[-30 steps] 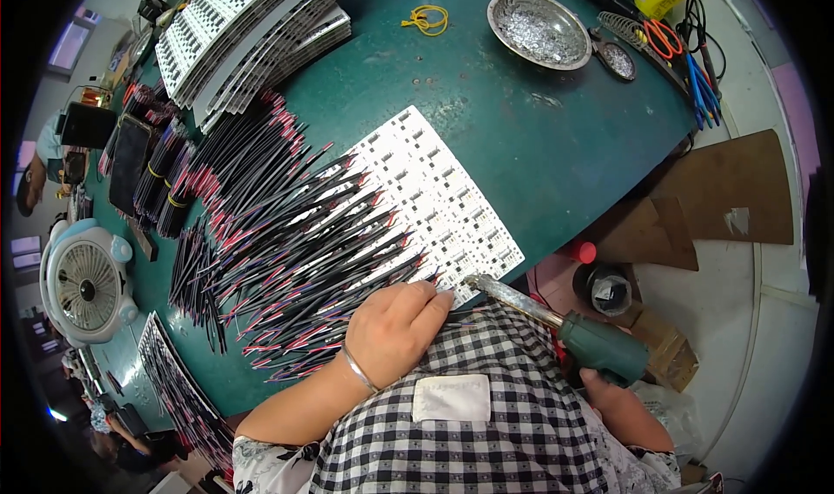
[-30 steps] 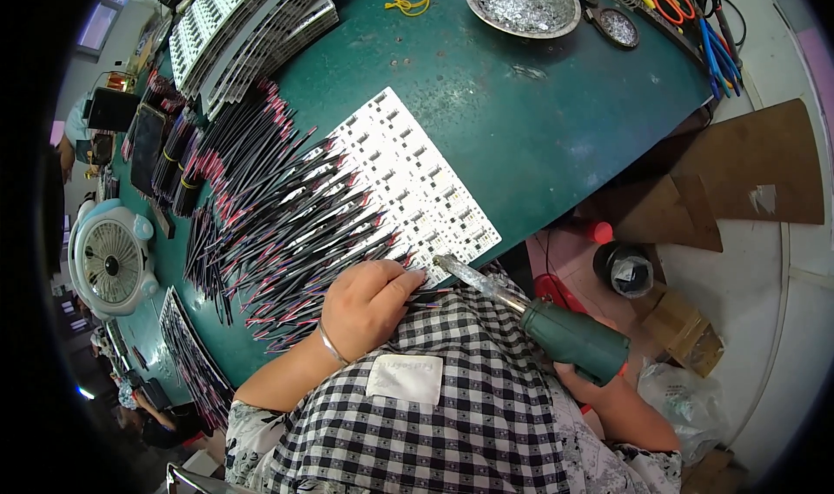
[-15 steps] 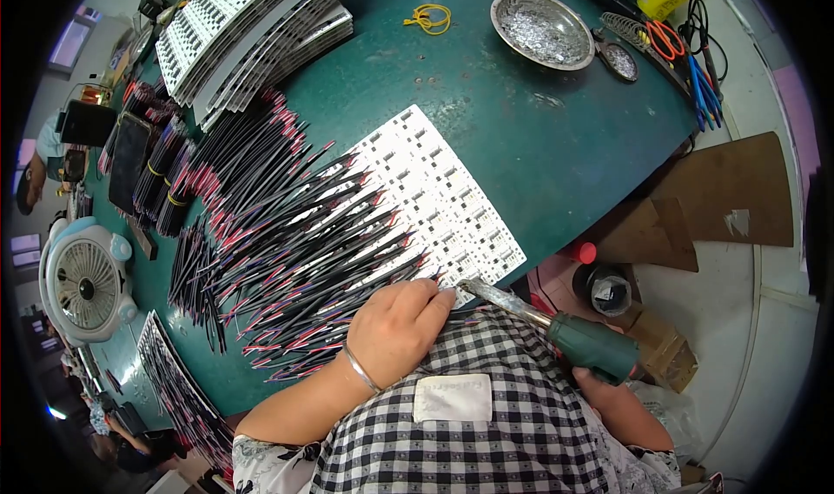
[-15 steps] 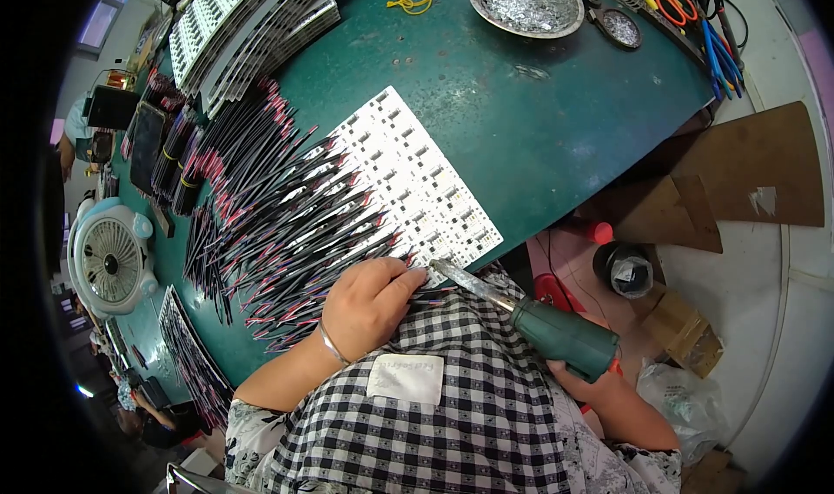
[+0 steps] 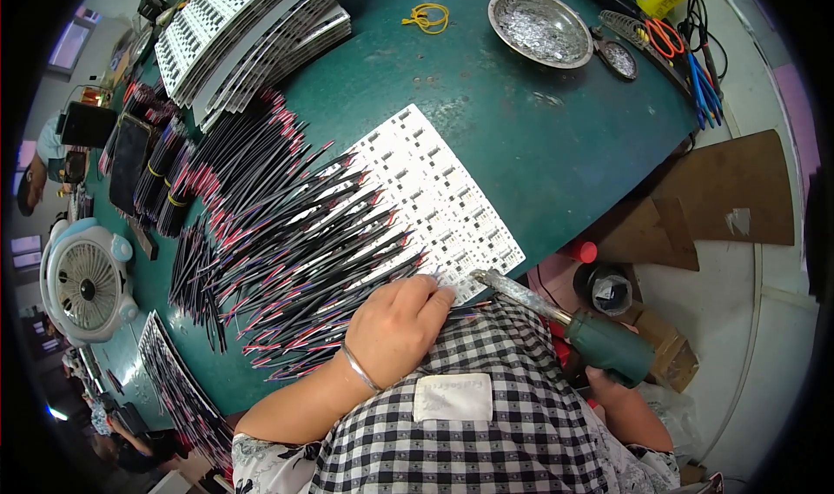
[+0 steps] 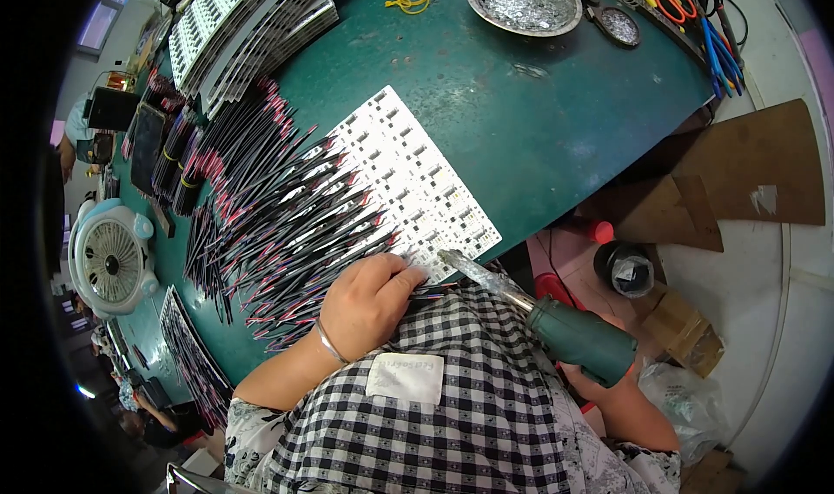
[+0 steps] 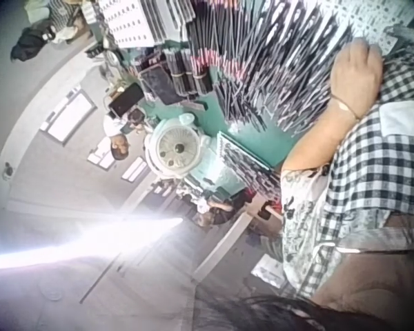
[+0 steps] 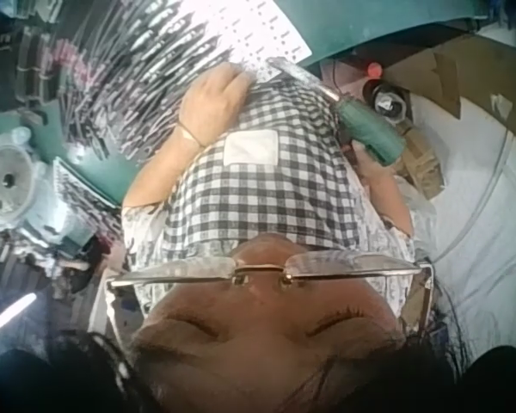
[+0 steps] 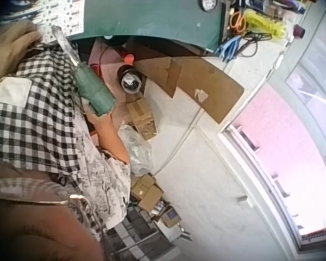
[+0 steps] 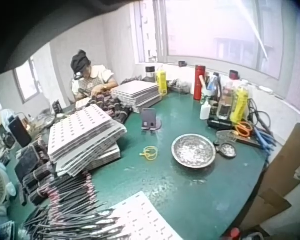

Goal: The person attaches pre-cut wires to an LED PCB board using a soldering iron.

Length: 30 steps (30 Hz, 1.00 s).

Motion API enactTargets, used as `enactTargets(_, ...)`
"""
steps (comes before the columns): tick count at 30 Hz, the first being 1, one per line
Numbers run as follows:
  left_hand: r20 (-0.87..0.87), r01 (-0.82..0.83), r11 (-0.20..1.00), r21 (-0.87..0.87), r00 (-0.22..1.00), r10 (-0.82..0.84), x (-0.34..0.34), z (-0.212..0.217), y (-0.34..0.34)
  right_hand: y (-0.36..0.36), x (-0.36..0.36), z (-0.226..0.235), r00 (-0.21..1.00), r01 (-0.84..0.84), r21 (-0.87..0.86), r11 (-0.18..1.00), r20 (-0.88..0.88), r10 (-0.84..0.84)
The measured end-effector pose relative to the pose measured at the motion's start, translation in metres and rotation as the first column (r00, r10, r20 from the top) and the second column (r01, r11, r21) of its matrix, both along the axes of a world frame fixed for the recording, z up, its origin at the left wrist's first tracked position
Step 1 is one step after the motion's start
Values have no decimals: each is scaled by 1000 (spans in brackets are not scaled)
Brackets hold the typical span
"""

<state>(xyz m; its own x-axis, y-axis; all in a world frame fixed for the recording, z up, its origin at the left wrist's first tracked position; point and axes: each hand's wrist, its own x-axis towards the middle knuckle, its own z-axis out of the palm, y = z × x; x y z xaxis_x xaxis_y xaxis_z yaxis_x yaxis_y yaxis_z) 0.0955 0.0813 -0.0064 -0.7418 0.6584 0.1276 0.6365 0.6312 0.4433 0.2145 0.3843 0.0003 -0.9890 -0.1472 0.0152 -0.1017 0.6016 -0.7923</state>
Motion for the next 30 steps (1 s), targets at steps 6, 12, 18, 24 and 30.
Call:
enactTargets(6, -12, -10, 998, 61, 1000, 10, 0, 2, 1, 0, 11, -12, 988, 116, -219, 969, 122, -91)
enactTargets(12, -48, 18, 998, 52, 999, -15, -1, 2, 2, -1, 8, -12, 992, 107, -263, 959, 91, -86)
enactTargets(18, -50, 29, 998, 54, 998, -26, 0, 3, 0, -4, 9, -12, 996, 67, -209, 975, 66, -54)
enactTargets(24, -37, 35, 999, 30, 999, -34, 1, 3, 1, -1, 2, -7, 999, -26, -151, 988, 33, 32)
enactTargets(30, -18, 33, 999, 20, 999, -33, 0, 5, 0, 11, 10, -13, 983, 94, -167, 982, 169, -65)
